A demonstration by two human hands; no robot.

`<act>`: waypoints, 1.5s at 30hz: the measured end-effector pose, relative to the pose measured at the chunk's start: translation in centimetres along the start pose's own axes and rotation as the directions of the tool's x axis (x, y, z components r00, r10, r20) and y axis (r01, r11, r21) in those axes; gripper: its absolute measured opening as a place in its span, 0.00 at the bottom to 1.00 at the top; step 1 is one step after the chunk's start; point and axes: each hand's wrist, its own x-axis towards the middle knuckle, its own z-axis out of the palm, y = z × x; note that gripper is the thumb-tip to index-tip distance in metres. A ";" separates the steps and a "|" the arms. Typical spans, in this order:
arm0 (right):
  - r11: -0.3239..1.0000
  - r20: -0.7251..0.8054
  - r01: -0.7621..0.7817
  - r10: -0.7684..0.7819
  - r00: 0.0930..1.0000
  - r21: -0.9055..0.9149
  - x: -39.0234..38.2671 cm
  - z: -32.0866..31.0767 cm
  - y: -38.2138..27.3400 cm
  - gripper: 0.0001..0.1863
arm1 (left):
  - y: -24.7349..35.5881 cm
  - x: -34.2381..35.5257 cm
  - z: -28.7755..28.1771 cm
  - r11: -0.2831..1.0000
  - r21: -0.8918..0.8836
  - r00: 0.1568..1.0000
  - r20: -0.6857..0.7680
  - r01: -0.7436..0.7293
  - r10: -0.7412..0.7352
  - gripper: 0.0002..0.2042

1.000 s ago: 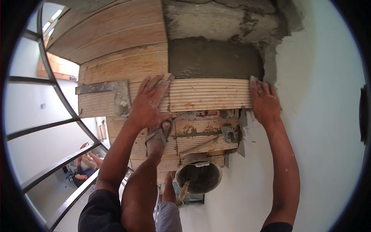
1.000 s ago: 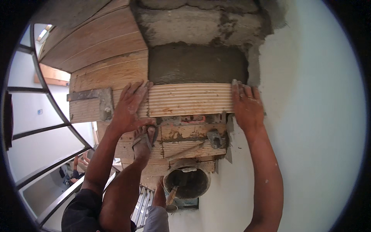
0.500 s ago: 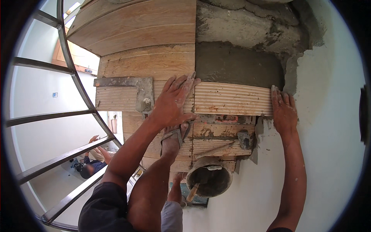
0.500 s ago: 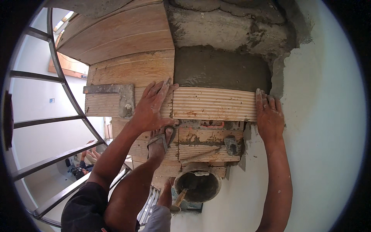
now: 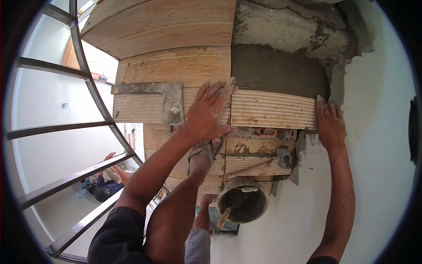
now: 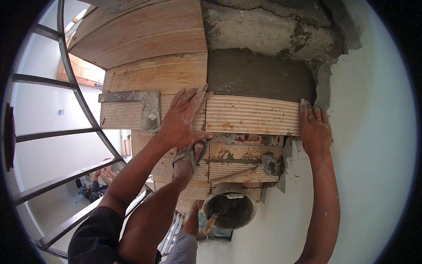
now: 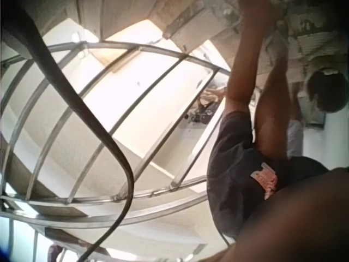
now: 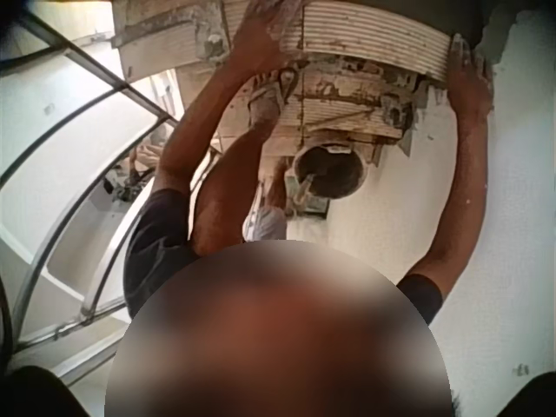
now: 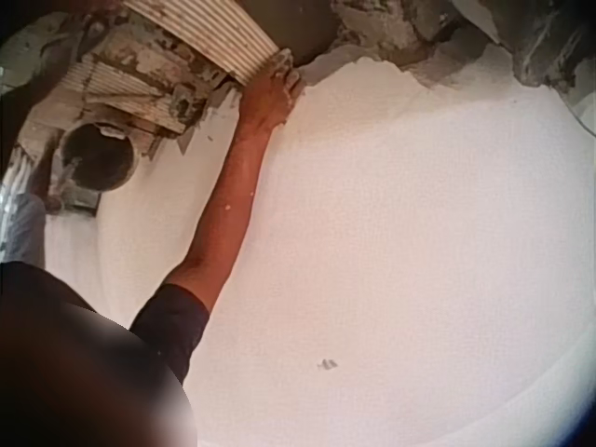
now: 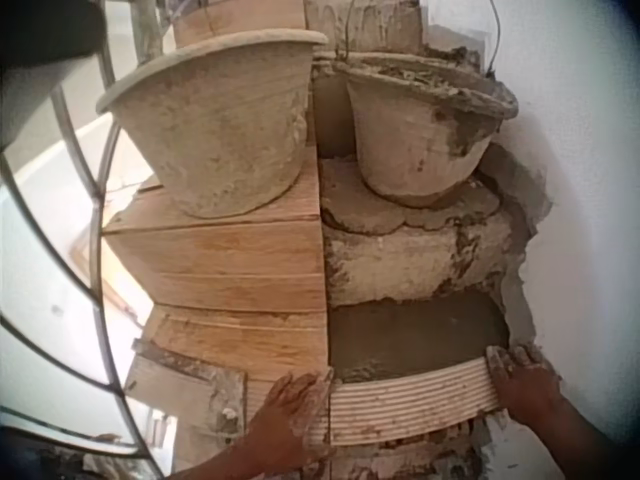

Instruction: Apply mortar and install tiles on concrete stairs.

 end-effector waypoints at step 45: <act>-0.162 0.501 -0.475 0.234 0.833 0.865 -30.5 1.9 -29.7 0.38 | 2.0 0.5 -1.1 0.993 0.119 0.999 0.048 0.016 -0.022 0.61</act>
